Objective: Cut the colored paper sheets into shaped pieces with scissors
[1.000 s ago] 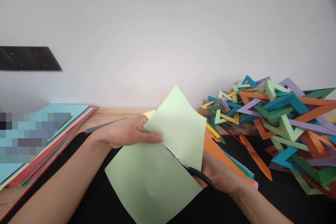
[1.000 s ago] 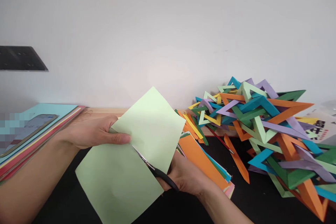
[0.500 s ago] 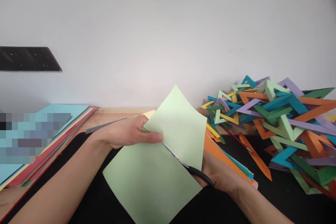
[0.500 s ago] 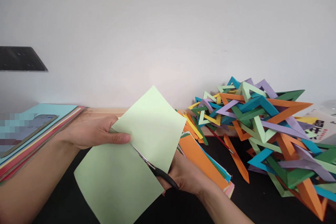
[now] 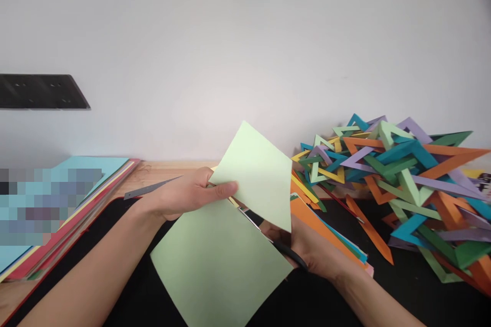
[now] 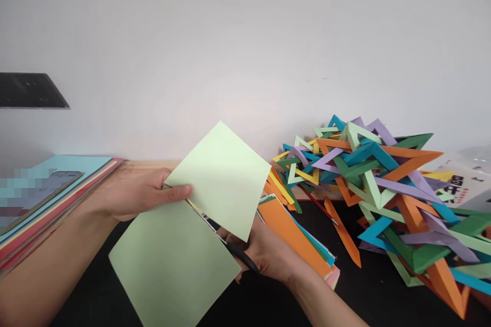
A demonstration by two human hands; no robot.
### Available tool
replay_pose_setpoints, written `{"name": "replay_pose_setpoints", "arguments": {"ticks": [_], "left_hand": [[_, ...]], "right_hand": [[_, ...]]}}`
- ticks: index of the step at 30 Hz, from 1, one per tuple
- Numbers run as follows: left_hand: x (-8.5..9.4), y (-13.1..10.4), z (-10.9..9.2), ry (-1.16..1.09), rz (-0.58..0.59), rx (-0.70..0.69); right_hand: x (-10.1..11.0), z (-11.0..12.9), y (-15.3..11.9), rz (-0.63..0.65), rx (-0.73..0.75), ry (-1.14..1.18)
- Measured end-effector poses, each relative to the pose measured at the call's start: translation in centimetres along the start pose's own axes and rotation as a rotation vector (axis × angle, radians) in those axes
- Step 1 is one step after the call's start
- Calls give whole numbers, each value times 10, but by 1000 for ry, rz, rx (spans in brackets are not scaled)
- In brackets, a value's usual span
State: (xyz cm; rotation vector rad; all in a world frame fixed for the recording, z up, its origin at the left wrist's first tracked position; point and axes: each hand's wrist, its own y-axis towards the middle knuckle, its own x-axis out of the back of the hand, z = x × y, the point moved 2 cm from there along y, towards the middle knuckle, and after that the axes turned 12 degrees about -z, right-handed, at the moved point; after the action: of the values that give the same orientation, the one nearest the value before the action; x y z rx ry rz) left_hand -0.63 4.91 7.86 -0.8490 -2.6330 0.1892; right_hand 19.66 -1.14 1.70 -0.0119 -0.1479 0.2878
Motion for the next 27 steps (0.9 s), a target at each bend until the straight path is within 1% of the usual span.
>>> {"name": "replay_pose_setpoints", "arguments": {"ticks": [3, 7, 10, 12, 13, 14, 16, 18, 20, 21, 24, 25, 27], "left_hand": [[0, 0, -3, 30, -14, -40], [1, 2, -3, 1, -62, -61], [3, 3, -4, -71, -153, -23], [4, 3, -7, -111, -248, -41], [4, 2, -9, -141, -288, -76], [4, 1, -11, -176, -314, -129], [3, -1, -13, -230, -344, -249], [0, -2, -12, -227, -366, -344], [-8, -2, -10, -152, -392, -403], [-13, -2, -9, -102, -402, -432], [-34, -3, -8, 126, -334, -558], [-39, -3, -9, 214, -318, -604], [-45, -1, -9, 337, -268, -633]], "right_hand": [[0, -5, 2, 56, -98, 20], [0, -18, 5, 167, -127, 135], [1, -20, 5, 197, -89, 162], [0, -17, 5, 182, -24, 172], [0, -15, 6, 143, 10, 180], [0, -15, 7, 72, 46, 191], [3, -15, 11, -143, 127, 222], [7, -18, 15, -365, 231, 264], [11, -20, 18, -489, 292, 401], [12, -20, 20, -514, 304, 498], [13, -13, 25, -492, 290, 727], [13, -9, 26, -486, 282, 758], [13, 1, 27, -496, 272, 773]]}}
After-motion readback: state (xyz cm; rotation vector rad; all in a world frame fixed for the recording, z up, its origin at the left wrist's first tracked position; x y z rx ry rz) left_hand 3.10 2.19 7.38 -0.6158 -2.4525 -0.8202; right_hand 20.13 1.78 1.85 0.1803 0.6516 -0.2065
